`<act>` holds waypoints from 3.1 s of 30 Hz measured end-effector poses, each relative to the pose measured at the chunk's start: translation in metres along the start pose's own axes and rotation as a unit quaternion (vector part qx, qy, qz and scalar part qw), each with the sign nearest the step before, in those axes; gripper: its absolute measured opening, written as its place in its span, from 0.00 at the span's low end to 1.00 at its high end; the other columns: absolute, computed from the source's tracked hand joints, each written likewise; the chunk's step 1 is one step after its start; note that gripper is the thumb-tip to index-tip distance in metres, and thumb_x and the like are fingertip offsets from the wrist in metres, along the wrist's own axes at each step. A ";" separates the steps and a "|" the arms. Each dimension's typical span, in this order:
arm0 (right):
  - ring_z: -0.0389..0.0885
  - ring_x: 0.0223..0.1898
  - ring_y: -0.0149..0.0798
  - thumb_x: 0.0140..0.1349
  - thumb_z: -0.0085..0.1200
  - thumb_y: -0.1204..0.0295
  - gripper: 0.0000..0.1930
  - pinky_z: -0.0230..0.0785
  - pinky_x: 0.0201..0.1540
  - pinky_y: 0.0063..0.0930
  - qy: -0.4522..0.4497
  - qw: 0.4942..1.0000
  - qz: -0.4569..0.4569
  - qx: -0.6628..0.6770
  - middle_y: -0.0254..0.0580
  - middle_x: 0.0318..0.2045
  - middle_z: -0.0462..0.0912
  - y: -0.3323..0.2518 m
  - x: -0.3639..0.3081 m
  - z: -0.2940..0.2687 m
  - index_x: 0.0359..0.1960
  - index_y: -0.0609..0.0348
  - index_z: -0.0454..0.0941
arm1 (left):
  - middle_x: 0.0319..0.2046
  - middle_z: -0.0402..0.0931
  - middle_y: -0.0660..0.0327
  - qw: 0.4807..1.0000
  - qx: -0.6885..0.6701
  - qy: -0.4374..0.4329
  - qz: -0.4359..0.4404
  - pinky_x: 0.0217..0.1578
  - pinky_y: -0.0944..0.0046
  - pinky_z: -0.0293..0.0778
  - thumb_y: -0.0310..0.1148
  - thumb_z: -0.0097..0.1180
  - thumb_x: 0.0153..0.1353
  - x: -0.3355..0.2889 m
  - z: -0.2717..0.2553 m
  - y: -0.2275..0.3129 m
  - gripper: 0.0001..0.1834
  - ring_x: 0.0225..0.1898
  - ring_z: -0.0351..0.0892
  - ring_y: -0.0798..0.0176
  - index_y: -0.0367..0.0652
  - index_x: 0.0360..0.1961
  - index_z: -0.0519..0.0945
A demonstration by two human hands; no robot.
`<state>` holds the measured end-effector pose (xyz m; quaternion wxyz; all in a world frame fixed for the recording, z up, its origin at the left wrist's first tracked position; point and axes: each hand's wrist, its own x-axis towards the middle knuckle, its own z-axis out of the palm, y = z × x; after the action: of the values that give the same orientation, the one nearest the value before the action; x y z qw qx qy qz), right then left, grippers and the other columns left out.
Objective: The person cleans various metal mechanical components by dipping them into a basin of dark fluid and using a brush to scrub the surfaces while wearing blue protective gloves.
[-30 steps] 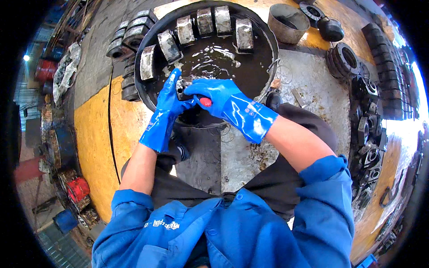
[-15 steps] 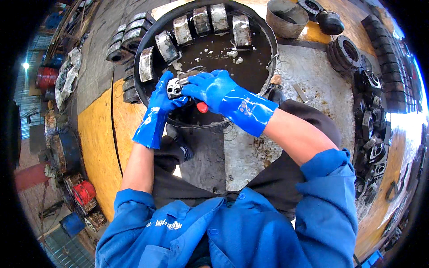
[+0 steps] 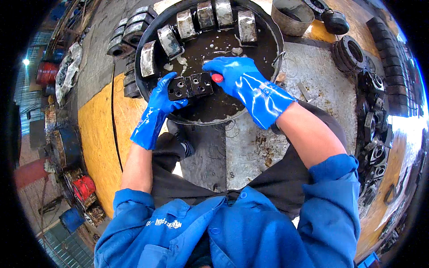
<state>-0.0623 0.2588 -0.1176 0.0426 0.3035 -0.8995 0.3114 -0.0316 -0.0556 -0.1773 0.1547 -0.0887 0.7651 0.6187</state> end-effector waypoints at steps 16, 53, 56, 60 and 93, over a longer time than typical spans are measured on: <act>0.89 0.51 0.50 0.64 0.65 0.71 0.18 0.83 0.54 0.41 -0.111 0.992 -0.052 0.042 0.42 0.51 0.90 -0.035 0.008 -0.007 0.57 0.45 0.86 | 0.52 0.82 0.50 0.996 -0.075 0.052 -0.009 0.36 0.46 0.84 0.40 0.73 0.58 0.007 -0.009 -0.027 0.38 0.45 0.86 0.48 0.55 0.70 0.74; 0.90 0.48 0.53 0.68 0.65 0.64 0.16 0.84 0.52 0.41 -0.016 0.961 0.205 0.184 0.46 0.49 0.90 0.000 -0.014 -0.030 0.57 0.43 0.87 | 0.65 0.76 0.60 0.963 -0.204 0.035 -0.172 0.53 0.56 0.86 0.19 0.77 0.47 -0.022 0.012 0.043 0.48 0.61 0.80 0.58 0.50 0.72 0.73; 0.90 0.48 0.53 0.67 0.65 0.67 0.16 0.84 0.52 0.42 -0.006 0.978 0.144 0.148 0.46 0.50 0.90 0.000 -0.012 -0.031 0.56 0.45 0.88 | 0.71 0.71 0.61 0.969 -0.173 0.020 -0.175 0.65 0.58 0.80 0.14 0.78 0.40 -0.022 0.012 0.050 0.57 0.68 0.74 0.58 0.48 0.76 0.69; 0.89 0.50 0.54 0.66 0.64 0.68 0.17 0.83 0.53 0.45 0.001 0.986 0.109 0.123 0.44 0.52 0.89 0.006 -0.014 -0.029 0.56 0.46 0.86 | 0.71 0.70 0.57 0.982 -0.139 0.017 -0.128 0.66 0.57 0.79 0.16 0.78 0.41 -0.025 0.013 0.050 0.56 0.70 0.72 0.56 0.48 0.76 0.69; 0.90 0.49 0.52 0.60 0.65 0.80 0.21 0.85 0.51 0.41 -0.027 0.993 0.046 0.103 0.46 0.51 0.89 -0.001 -0.015 -0.028 0.56 0.48 0.86 | 0.65 0.77 0.52 0.980 0.195 -0.004 0.020 0.68 0.54 0.76 0.23 0.82 0.45 -0.032 -0.001 0.016 0.50 0.66 0.79 0.51 0.46 0.72 0.73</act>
<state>-0.0526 0.2828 -0.0989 -0.0273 0.2724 -0.8768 0.3954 -0.0072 -0.0547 -0.1509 0.1596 -0.0385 0.8723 0.4606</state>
